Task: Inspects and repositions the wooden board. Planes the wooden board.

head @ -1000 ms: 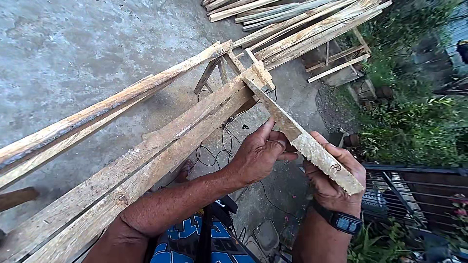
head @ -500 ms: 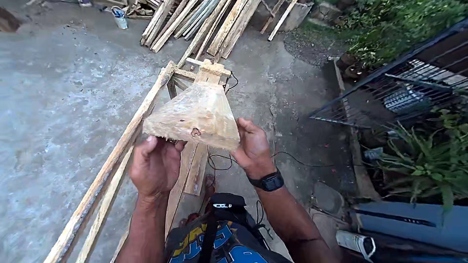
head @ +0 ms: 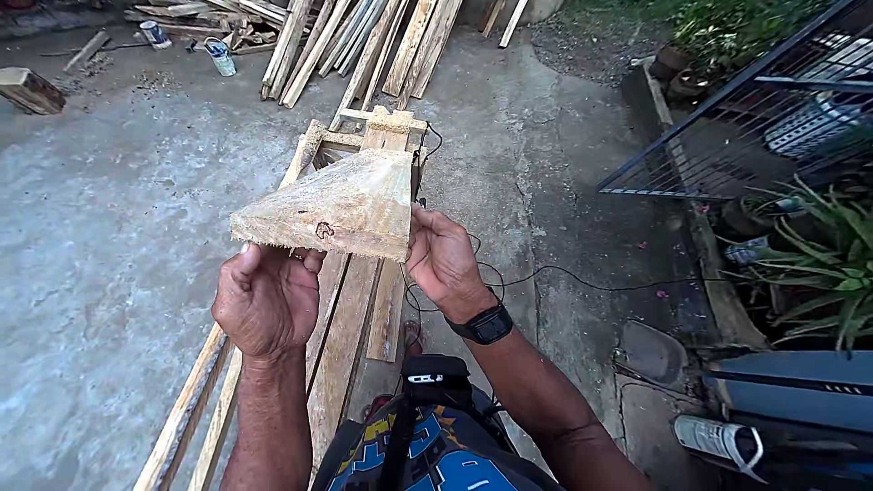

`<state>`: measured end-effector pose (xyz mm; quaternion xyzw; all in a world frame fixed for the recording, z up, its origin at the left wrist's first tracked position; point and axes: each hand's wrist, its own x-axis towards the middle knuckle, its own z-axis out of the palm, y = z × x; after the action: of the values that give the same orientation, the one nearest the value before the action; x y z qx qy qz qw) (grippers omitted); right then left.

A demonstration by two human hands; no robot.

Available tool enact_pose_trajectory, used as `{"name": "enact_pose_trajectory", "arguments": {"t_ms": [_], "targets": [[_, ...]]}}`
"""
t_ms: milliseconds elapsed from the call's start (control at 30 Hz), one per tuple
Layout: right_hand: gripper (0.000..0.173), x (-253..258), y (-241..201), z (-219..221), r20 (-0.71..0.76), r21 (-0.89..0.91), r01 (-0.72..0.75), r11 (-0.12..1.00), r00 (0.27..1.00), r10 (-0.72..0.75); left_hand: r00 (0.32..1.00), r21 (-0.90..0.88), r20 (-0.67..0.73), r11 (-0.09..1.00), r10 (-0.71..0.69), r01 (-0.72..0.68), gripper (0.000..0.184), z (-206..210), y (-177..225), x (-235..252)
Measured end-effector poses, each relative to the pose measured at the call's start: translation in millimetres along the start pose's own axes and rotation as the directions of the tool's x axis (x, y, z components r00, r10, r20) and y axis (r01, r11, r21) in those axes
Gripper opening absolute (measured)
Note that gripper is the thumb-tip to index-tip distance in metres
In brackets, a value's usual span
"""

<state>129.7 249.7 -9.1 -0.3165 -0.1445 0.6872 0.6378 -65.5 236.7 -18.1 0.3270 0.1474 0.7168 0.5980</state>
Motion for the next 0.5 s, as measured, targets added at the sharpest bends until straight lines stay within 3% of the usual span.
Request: {"name": "enact_pose_trajectory", "arguments": {"t_ms": [300, 500], "targets": [[0.042, 1.0, -0.9, -4.6, 0.039, -0.044, -0.011, 0.999, 0.999, 0.013, 1.0, -0.053, -0.004, 0.998, -0.02, 0.02, 0.033, -4.6, 1.8, -6.3], [0.042, 18.1, 22.5, -34.9, -0.059, -0.177, -0.121, 0.977, 0.992, 0.112, 0.993, -0.158, -0.098, 0.986, -0.069, 0.053, 0.028, -33.6, 4.8, -43.1]]}}
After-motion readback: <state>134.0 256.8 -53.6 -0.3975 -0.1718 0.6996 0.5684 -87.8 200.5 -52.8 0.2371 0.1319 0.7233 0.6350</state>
